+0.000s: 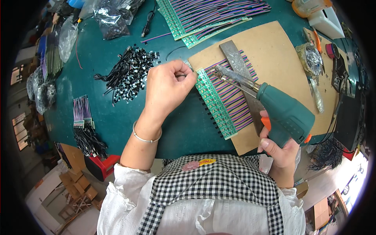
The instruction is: The person solders wires to small green PCB strips with a soldering iron at a factory workbench.
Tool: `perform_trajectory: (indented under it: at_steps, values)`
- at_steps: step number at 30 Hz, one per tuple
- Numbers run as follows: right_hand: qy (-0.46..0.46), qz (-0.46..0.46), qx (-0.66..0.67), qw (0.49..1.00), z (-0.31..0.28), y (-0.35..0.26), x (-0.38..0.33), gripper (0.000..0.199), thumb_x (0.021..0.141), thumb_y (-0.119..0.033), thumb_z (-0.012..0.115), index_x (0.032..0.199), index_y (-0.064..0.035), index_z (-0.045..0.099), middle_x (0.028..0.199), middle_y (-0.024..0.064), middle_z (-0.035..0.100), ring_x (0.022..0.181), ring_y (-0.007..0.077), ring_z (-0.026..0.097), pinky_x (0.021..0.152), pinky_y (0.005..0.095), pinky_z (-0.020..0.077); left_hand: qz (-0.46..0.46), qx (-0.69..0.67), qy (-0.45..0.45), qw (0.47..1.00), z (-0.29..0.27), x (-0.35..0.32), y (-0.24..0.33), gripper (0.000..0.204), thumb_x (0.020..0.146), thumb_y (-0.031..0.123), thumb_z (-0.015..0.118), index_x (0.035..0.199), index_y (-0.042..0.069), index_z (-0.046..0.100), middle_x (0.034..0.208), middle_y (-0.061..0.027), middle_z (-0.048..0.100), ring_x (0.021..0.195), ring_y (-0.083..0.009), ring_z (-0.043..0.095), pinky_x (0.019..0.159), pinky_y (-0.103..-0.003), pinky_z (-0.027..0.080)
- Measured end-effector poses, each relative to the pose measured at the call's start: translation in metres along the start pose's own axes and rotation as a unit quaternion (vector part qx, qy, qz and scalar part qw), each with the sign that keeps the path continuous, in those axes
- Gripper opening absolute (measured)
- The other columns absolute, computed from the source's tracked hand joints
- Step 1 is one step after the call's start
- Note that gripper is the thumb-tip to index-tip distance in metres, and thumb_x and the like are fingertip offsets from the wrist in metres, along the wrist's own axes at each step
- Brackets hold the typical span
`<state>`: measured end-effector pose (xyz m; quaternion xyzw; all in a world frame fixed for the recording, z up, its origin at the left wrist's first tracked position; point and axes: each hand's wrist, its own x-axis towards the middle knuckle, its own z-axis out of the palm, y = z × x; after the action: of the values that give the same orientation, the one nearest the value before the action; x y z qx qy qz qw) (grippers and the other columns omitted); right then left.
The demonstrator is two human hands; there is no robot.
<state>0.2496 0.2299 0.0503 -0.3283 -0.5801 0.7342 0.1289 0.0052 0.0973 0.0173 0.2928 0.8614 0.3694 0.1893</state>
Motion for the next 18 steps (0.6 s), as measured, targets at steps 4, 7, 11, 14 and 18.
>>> perform_trajectory:
  at_steps: [4,7,11,14,18]
  values:
    - [-0.008,-0.017,-0.008,1.0,-0.001,0.0,0.0,0.064,0.07,-0.008,0.074,0.122,0.0101,0.043,0.115,0.0215,0.053,0.057,0.0148,0.055,0.044,0.0245,0.0489,0.072,0.034,0.039,0.996,-0.002,-0.007,0.001,0.012,0.071,0.011,0.07,0.071,0.001,0.063,0.06,-0.0078,0.062,0.048,-0.0159,0.057,0.049,-0.027,0.045]
    - [-0.002,-0.029,0.004,1.0,0.001,0.001,0.0,0.063,0.07,-0.008,0.074,0.122,0.0102,0.042,0.116,0.0212,0.053,0.056,0.0146,0.055,0.044,0.0241,0.0483,0.125,0.016,0.055,0.991,0.0,-0.01,-0.002,0.01,0.073,0.011,0.07,0.074,0.003,0.064,0.065,-0.0087,0.063,0.05,-0.0186,0.059,0.049,-0.029,0.046]
    - [-0.012,-0.049,0.009,0.999,-0.003,0.004,0.0,0.063,0.07,-0.008,0.074,0.122,0.0099,0.042,0.116,0.0211,0.053,0.055,0.0147,0.056,0.044,0.0243,0.0483,0.096,0.066,0.03,0.993,-0.001,-0.009,0.006,0.009,0.074,0.011,0.068,0.074,0.003,0.063,0.065,-0.0111,0.062,0.052,-0.0229,0.06,0.049,-0.032,0.046]
    - [-0.014,-0.03,0.006,0.999,-0.003,0.003,-0.002,0.063,0.07,-0.008,0.074,0.122,0.0096,0.043,0.116,0.0211,0.053,0.057,0.0148,0.056,0.045,0.0246,0.0488,0.111,0.085,0.021,0.99,-0.003,-0.007,0.007,0.009,0.074,0.012,0.067,0.073,0.004,0.063,0.064,-0.0114,0.062,0.053,-0.0244,0.06,0.05,-0.034,0.047]
    - [-0.023,-0.02,-0.015,0.999,-0.003,0.002,-0.003,0.062,0.07,-0.007,0.074,0.122,0.0091,0.044,0.116,0.0208,0.054,0.06,0.0149,0.056,0.046,0.0246,0.0491,0.102,0.075,-0.002,0.992,-0.002,-0.006,0.004,0.009,0.075,0.009,0.067,0.074,0.002,0.062,0.059,-0.008,0.058,0.049,-0.0168,0.052,0.048,-0.03,0.042]
